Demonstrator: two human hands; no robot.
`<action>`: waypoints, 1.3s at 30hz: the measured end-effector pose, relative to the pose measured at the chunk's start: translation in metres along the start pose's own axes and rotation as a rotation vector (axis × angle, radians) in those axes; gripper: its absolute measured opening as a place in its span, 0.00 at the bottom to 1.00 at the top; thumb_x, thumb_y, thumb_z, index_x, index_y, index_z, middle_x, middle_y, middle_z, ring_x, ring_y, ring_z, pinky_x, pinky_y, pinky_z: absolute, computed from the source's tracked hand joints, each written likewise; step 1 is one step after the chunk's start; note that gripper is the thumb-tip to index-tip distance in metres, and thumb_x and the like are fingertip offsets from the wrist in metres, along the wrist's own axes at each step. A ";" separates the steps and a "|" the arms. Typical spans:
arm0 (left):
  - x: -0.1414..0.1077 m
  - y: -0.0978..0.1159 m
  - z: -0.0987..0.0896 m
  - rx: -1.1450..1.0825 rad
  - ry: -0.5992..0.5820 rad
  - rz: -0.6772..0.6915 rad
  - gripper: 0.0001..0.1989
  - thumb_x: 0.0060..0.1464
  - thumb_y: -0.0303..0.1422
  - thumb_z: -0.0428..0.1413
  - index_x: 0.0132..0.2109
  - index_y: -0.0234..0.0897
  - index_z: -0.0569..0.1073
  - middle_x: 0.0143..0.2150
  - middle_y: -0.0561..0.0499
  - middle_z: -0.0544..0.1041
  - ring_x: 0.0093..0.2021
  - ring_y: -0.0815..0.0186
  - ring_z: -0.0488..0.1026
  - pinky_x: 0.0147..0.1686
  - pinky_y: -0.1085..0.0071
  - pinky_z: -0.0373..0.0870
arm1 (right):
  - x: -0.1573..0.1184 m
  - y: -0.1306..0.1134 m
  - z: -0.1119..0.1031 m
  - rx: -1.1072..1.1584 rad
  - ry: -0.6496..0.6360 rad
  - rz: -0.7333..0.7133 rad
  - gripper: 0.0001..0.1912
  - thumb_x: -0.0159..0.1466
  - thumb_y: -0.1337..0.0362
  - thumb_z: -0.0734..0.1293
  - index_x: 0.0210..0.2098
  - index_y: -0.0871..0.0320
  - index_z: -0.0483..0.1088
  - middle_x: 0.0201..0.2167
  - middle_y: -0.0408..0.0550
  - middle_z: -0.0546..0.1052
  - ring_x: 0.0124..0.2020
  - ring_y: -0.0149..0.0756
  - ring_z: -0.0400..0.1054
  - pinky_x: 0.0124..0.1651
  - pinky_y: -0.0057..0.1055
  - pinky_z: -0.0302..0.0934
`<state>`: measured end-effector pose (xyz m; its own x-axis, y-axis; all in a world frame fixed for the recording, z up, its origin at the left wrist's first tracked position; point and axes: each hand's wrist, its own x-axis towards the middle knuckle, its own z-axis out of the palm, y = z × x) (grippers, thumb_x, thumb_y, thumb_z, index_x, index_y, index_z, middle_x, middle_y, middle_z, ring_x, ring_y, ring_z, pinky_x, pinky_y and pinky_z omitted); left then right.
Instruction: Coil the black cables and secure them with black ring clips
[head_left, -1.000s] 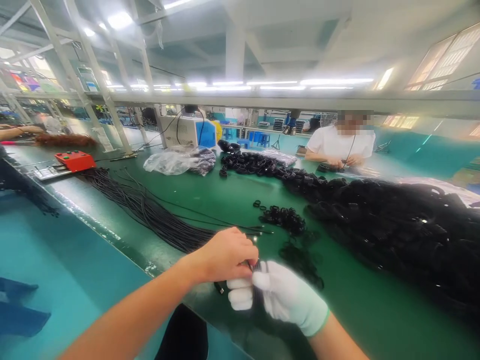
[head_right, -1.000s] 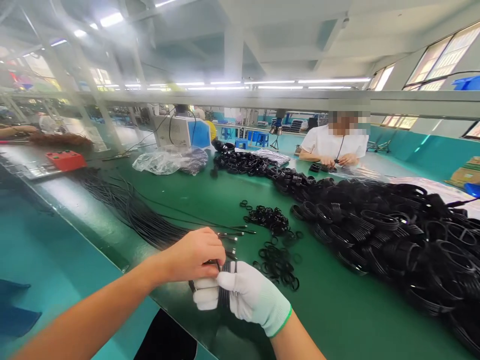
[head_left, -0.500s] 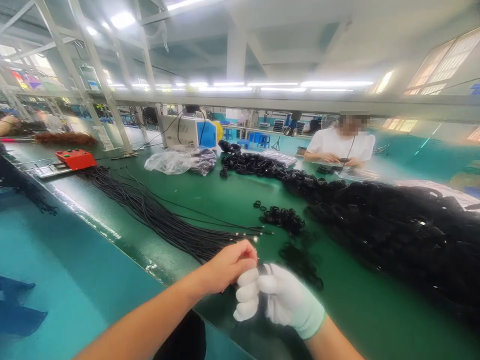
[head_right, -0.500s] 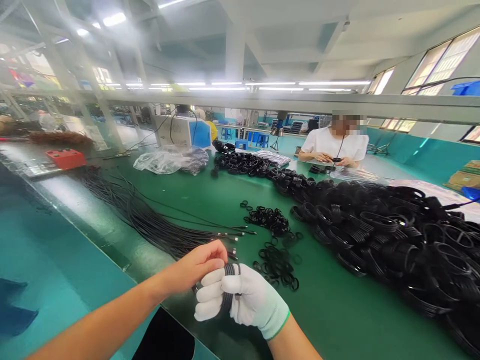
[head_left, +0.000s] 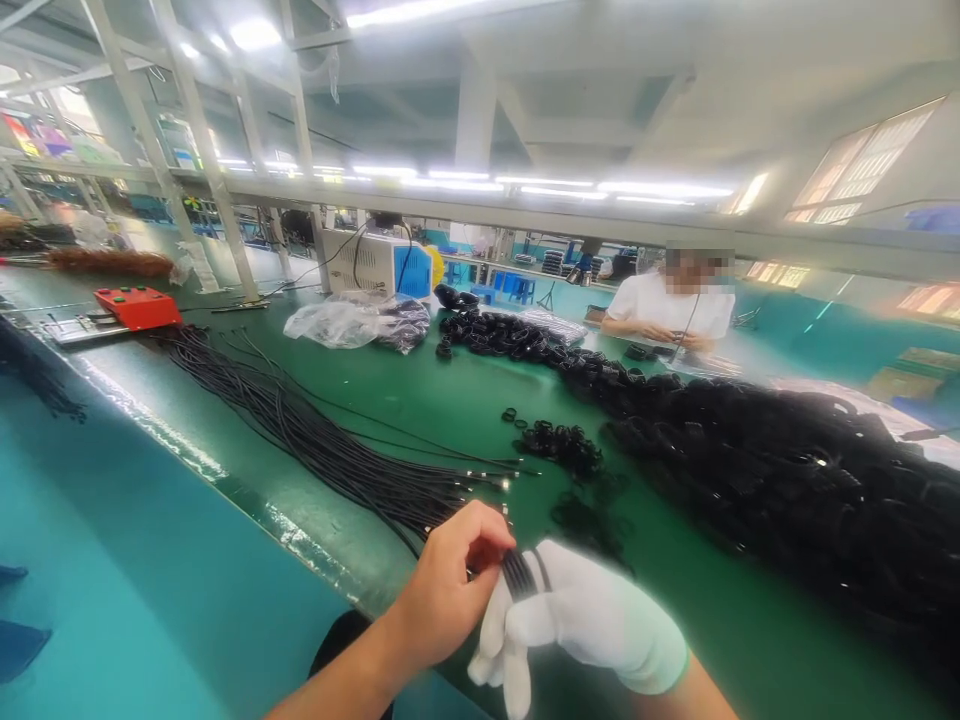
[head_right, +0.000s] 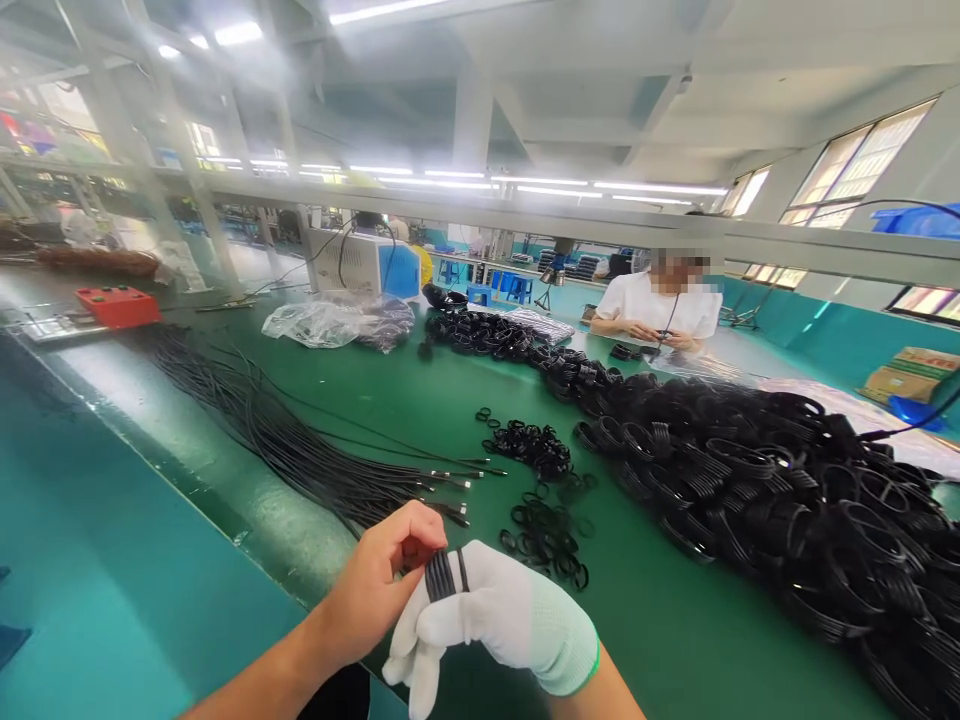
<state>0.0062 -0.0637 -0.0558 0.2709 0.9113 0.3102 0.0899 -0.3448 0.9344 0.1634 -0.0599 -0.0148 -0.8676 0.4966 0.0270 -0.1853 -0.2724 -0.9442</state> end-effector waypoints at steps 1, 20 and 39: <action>-0.003 0.000 0.002 0.008 0.015 0.025 0.03 0.52 0.25 0.53 0.35 0.37 0.69 0.35 0.52 0.70 0.33 0.70 0.67 0.32 0.75 0.66 | -0.001 0.000 0.002 -0.013 0.007 0.007 0.12 0.58 0.65 0.62 0.31 0.67 0.75 0.24 0.52 0.78 0.35 0.40 0.72 0.49 0.41 0.61; 0.017 0.026 -0.006 0.173 -0.146 0.370 0.11 0.58 0.32 0.47 0.43 0.46 0.73 0.35 0.50 0.75 0.34 0.65 0.72 0.33 0.73 0.69 | 0.004 -0.006 0.005 -0.165 0.172 -0.023 0.26 0.46 0.45 0.69 0.24 0.65 0.72 0.24 0.50 0.74 0.27 0.35 0.68 0.33 0.30 0.64; 0.033 0.042 -0.011 0.357 -0.250 0.188 0.17 0.55 0.19 0.44 0.42 0.39 0.73 0.38 0.51 0.73 0.39 0.68 0.69 0.41 0.74 0.65 | -0.003 -0.010 -0.007 -0.311 0.435 -0.136 0.25 0.46 0.69 0.74 0.44 0.59 0.68 0.41 0.48 0.71 0.44 0.42 0.65 0.45 0.39 0.64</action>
<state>0.0084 -0.0460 -0.0042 0.5324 0.7585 0.3758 0.3288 -0.5944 0.7339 0.1708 -0.0531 -0.0072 -0.5623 0.8232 0.0792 -0.0798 0.0413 -0.9959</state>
